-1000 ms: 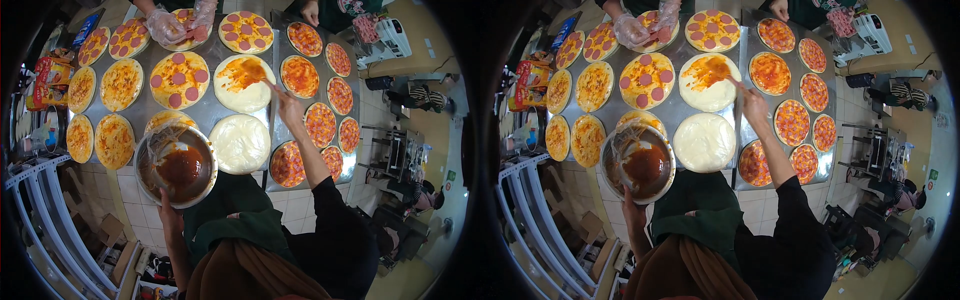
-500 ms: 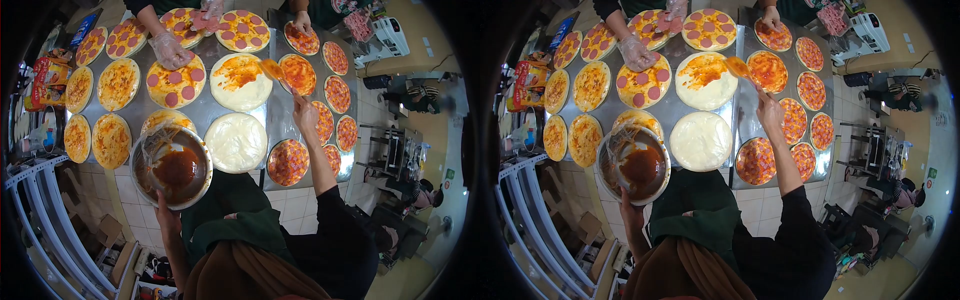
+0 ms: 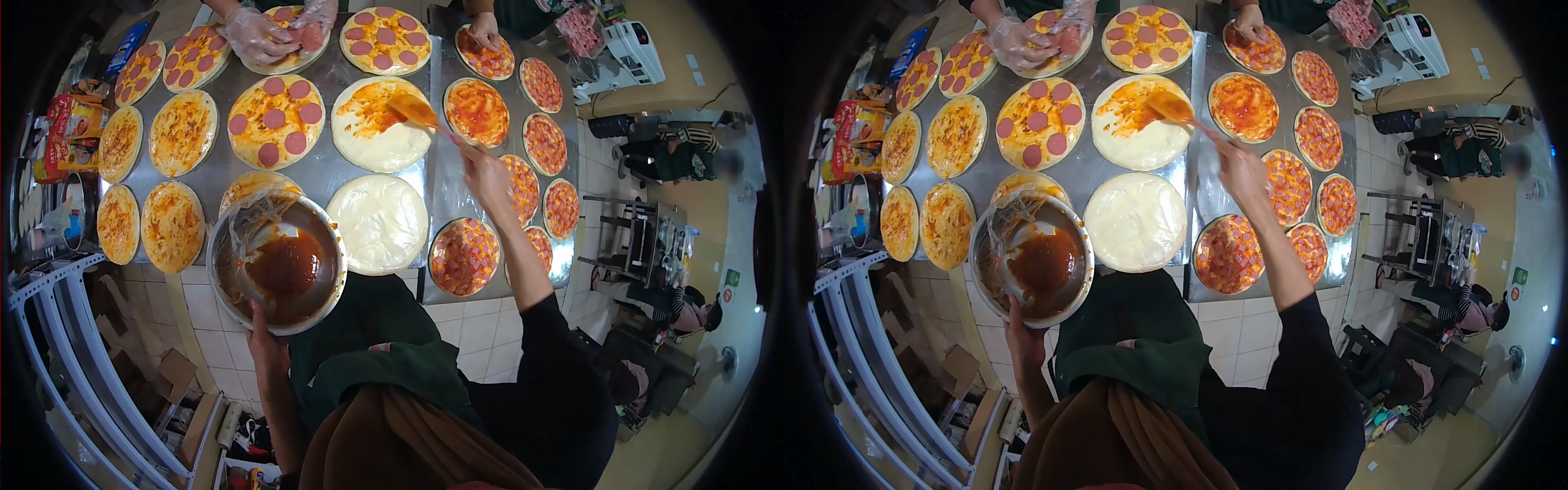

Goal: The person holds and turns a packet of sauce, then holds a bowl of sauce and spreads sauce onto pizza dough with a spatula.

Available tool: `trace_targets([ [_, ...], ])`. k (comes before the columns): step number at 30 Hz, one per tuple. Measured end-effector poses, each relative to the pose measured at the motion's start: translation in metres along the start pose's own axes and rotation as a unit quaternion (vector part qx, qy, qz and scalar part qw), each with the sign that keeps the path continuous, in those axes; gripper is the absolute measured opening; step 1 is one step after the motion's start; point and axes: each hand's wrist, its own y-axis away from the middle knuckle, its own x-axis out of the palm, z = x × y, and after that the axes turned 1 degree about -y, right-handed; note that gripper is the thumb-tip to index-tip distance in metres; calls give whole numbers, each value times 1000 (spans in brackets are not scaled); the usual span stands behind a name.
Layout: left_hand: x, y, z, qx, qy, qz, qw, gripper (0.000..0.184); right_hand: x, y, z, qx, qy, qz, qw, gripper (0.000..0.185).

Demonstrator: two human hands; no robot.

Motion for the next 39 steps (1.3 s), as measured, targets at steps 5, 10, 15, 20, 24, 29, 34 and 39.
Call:
trace_targets([
  [5, 5, 1, -3, -4, -3, 7, 1000, 66, -9, 28, -15, 12, 22, 48, 999, 38],
  [10, 8, 2, -1, 1, -2, 8, 1000, 65, -43, 29, -25, 58, 45, 41, 996, 36],
  [15, 12, 2, -6, -13, -11, 17, 1000, 63, 2, -3, -23, -6, 47, 35, 998, 34],
  [20, 12, 0, -3, 13, -28, -5, 1000, 61, -25, 64, -34, 25, -3, 49, 998, 32],
  [24, 12, -3, -7, -2, -12, 8, 1000, 62, -24, 27, -22, 66, -1, 13, 998, 33],
  [29, 10, -5, -6, 5, -11, 12, 1000, 62, 5, 78, 1, 72, -16, 57, 996, 32],
  [34, 10, -3, -8, -4, -18, 3, 1000, 63, -10, 82, 12, 94, -40, 58, 993, 32],
  [39, 7, -4, -7, 1, -16, 15, 1000, 64, 30, 47, 19, 42, -73, -8, 996, 35],
])
